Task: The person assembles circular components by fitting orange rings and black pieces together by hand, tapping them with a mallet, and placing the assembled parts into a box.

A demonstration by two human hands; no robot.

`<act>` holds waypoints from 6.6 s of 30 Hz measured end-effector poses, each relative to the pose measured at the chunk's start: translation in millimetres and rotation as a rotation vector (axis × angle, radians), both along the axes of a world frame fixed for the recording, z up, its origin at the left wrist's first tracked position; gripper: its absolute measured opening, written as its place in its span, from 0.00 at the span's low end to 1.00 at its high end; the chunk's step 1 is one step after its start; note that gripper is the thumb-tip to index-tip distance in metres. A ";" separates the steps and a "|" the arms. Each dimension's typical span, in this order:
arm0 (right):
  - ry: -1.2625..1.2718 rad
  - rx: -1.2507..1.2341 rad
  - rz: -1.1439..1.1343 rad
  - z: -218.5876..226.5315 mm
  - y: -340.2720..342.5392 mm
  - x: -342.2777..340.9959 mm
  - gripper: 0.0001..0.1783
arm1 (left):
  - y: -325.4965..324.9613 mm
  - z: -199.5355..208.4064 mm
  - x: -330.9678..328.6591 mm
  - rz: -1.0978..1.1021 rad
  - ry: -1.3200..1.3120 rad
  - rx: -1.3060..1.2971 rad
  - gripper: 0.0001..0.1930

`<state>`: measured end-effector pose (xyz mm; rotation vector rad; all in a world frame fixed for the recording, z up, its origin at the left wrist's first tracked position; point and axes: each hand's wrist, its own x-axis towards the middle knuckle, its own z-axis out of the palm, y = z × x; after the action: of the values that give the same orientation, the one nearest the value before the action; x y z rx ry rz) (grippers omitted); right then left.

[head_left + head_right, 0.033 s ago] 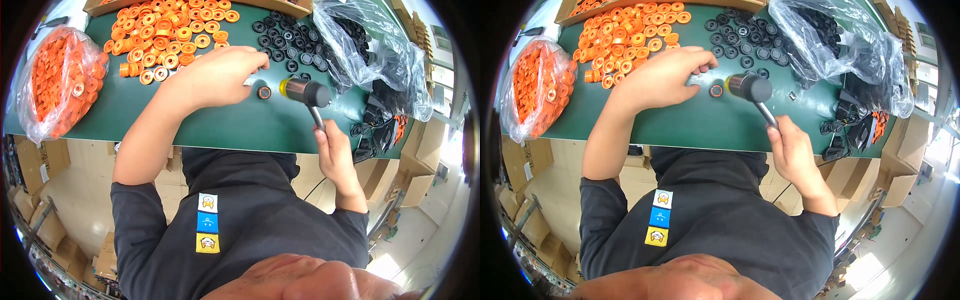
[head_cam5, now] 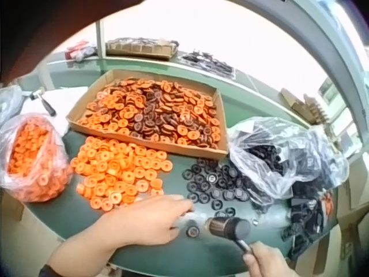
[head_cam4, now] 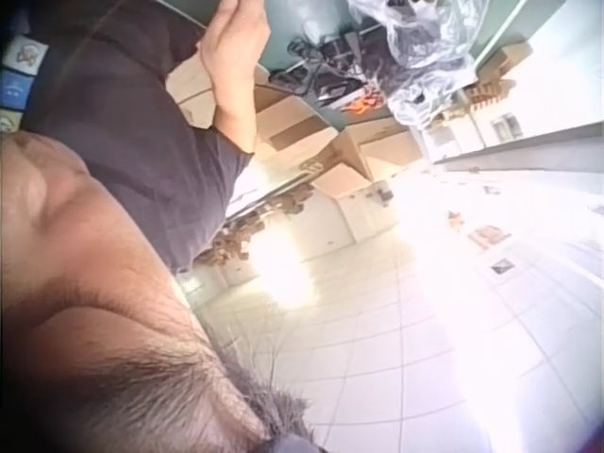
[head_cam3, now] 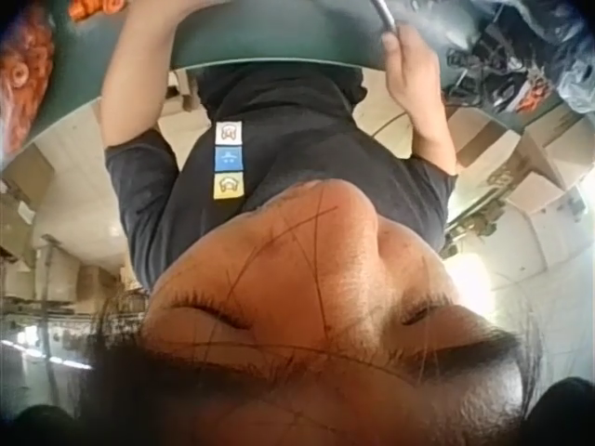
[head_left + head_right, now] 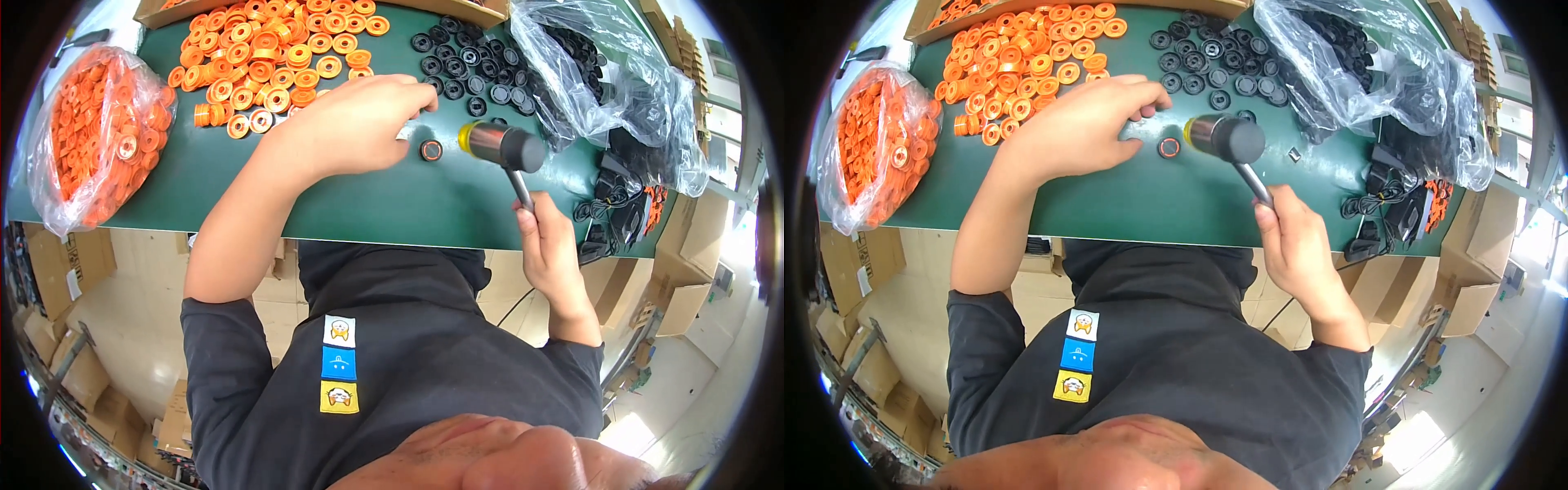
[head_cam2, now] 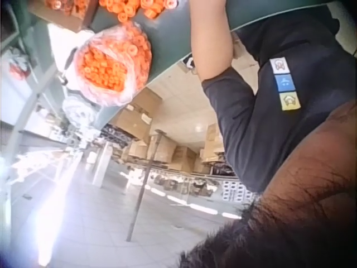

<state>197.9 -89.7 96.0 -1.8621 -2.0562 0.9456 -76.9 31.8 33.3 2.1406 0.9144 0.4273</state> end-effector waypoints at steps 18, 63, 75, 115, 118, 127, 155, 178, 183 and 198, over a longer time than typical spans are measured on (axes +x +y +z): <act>-0.075 0.073 0.057 -26.0 -1.4 51.8 0.08 | -4.5 -12.7 18.0 -0.076 0.030 0.184 0.21; 1.290 -0.189 -0.010 -87.1 84.7 -27.2 0.16 | -19.1 -8.0 43.6 0.192 -0.651 0.259 0.20; 1.314 0.040 -0.034 -85.6 79.6 -31.2 0.13 | -19.9 -11.5 46.9 0.207 -0.589 0.492 0.22; 0.012 0.566 0.350 -71.2 91.0 -6.7 0.14 | 17.3 -7.3 -9.8 0.425 0.418 0.510 0.08; -0.044 0.574 0.426 -61.4 88.9 -11.3 0.15 | 23.1 -7.0 -10.3 0.492 0.400 0.567 0.06; 0.032 0.586 0.370 -48.0 101.8 -16.9 0.15 | 10.2 -8.7 32.7 0.403 -0.333 0.135 0.08; 0.545 0.602 0.116 -66.5 95.5 -25.2 0.21 | -13.2 -20.5 44.6 0.303 -0.809 -0.674 0.16; 0.449 0.663 0.186 -62.4 93.3 -24.5 0.22 | -16.3 -21.0 45.8 0.294 -0.788 -0.600 0.20; 0.409 0.677 0.186 -61.4 91.8 -24.8 0.21 | -17.5 -21.2 46.7 0.306 -0.775 -0.618 0.20; 0.413 0.657 0.155 -68.2 90.1 -23.8 0.19 | -18.9 -20.3 49.3 0.336 -0.760 -0.590 0.20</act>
<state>174.1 0.3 27.8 -1.0856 -1.9417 0.5221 -27.5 12.8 13.0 1.1409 0.8035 0.9251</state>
